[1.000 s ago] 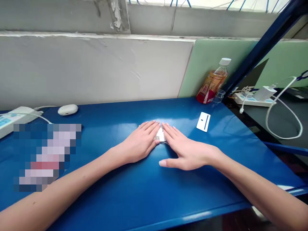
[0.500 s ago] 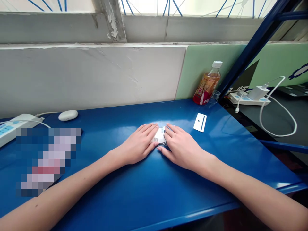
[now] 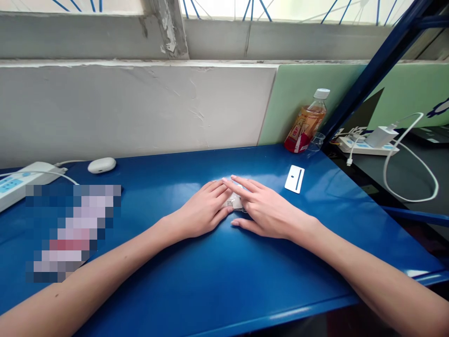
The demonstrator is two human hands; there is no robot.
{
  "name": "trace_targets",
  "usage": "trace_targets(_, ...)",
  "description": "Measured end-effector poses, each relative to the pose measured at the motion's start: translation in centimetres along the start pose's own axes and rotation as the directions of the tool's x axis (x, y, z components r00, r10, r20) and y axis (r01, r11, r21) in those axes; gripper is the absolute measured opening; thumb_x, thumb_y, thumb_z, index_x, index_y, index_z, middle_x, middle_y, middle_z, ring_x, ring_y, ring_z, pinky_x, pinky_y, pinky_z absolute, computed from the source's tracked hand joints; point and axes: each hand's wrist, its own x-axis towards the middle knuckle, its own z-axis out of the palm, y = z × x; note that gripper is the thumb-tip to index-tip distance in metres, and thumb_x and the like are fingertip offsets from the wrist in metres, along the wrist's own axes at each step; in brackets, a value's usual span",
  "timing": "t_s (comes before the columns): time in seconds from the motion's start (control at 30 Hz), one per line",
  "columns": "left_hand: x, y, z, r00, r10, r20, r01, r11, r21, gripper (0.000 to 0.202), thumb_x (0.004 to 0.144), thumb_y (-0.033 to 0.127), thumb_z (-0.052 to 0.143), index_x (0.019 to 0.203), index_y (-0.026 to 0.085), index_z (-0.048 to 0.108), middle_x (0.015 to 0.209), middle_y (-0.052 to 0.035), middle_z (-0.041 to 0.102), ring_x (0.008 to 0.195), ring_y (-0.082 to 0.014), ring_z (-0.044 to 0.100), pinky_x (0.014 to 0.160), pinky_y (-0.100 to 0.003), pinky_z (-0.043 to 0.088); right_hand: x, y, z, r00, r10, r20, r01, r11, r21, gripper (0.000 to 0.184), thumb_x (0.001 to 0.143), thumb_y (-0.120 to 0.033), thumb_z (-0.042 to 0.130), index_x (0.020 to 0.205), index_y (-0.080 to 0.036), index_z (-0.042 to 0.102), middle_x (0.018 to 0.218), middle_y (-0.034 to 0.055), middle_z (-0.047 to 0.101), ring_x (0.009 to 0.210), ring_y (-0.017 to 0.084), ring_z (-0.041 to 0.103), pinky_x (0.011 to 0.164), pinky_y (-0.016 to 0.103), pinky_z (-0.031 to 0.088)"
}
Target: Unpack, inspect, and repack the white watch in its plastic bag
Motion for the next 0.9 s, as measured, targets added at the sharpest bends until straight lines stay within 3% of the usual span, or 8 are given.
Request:
trace_targets(0.17,-0.1,-0.1,0.1,1.000,-0.014,-0.002,0.014,1.000,-0.016,0.043,0.104,0.031,0.041,0.145,0.017,0.044,0.145,-0.0151,0.053,0.139,-0.0308,0.043,0.114,-0.052,0.035,-0.1,0.7,0.2,0.998,-0.068,-0.013,0.067,0.998,-0.018,0.056,0.100,-0.050,0.044,0.082,-0.010,0.078,0.163,0.0113,0.030,0.150,0.035,0.028,0.123,0.048,0.028)
trace_targets(0.37,-0.3,-0.3,0.2,1.000,-0.030,0.009,0.030,1.000,0.000,0.040,0.105,0.031,0.039,0.141,0.017,0.048,0.145,-0.0145,0.053,0.138,-0.0299,0.043,0.115,-0.051,0.034,-0.2,1.0,0.5,0.997,-0.071,-0.016,0.073,0.993,0.098,0.049,0.099,-0.047,0.050,0.084,-0.009,0.077,0.161,0.0135,0.033,0.150,0.034,0.027,0.124,0.047,0.026)
trace_targets(0.53,-0.1,-0.3,0.2,1.000,-0.009,-0.003,0.009,1.000,-0.010,0.039,0.104,0.032,0.040,0.137,0.016,0.052,0.143,-0.0146,0.055,0.137,-0.0298,0.046,0.114,-0.049,0.037,-0.3,1.3,0.1,0.999,-0.039,-0.003,0.039,0.981,0.190,0.043,0.098,-0.044,0.052,0.085,-0.010,0.075,0.161,0.0139,0.033,0.149,0.034,0.029,0.122,0.047,0.031)
trace_targets(0.63,0.0,-0.1,0.3,1.000,-0.021,-0.010,0.021,1.000,0.007,0.043,0.105,0.034,0.037,0.142,0.014,0.048,0.149,-0.0159,0.050,0.142,-0.0300,0.040,0.116,-0.050,0.034,-0.6,2.0,-0.3,1.000,0.011,-0.012,-0.008,0.975,0.223,0.038,0.095,-0.043,0.057,0.098,-0.010,0.075,0.160,0.0170,0.035,0.149,0.033,0.031,0.119,0.049,0.034)
trace_targets(0.7,0.0,0.0,0.4,0.999,-0.045,-0.006,0.045,0.998,0.032,0.047,0.106,0.037,0.035,0.144,0.012,0.045,0.151,-0.0166,0.048,0.144,-0.0305,0.038,0.117,-0.050,0.032,-0.9,2.8,-0.7,1.000,0.026,-0.014,-0.022,0.973,0.228,0.040,0.091,-0.045,0.062,0.110,-0.011,0.074,0.157,0.0189,0.041,0.146,0.034,0.036,0.117,0.052,0.035)
trace_targets(0.77,-0.1,0.1,0.4,0.998,-0.060,0.012,0.059,0.997,0.044,0.049,0.106,0.039,0.033,0.147,0.012,0.043,0.151,-0.0163,0.047,0.143,-0.0306,0.039,0.117,-0.050,0.032,-1.1,3.4,-0.9,0.998,0.063,-0.022,-0.055,0.966,0.254,0.034,0.090,-0.042,0.064,0.108,-0.015,0.076,0.148,0.0167,0.054,0.139,0.034,0.046,0.112,0.051,0.041)
trace_targets(0.9,-0.1,0.2,0.5,0.997,-0.076,0.027,0.074,0.996,0.044,0.052,0.106,0.041,0.032,0.148,0.011,0.041,0.151,-0.0158,0.048,0.143,-0.0311,0.039,0.116,-0.049,0.033,-1.0,3.5,-1.1,0.969,0.246,-0.030,-0.215,0.894,0.394,0.026,0.093,-0.031,0.058,0.107,-0.018,0.076,0.106,0.0098,0.077,0.100,0.025,0.069,0.087,0.038,0.054)
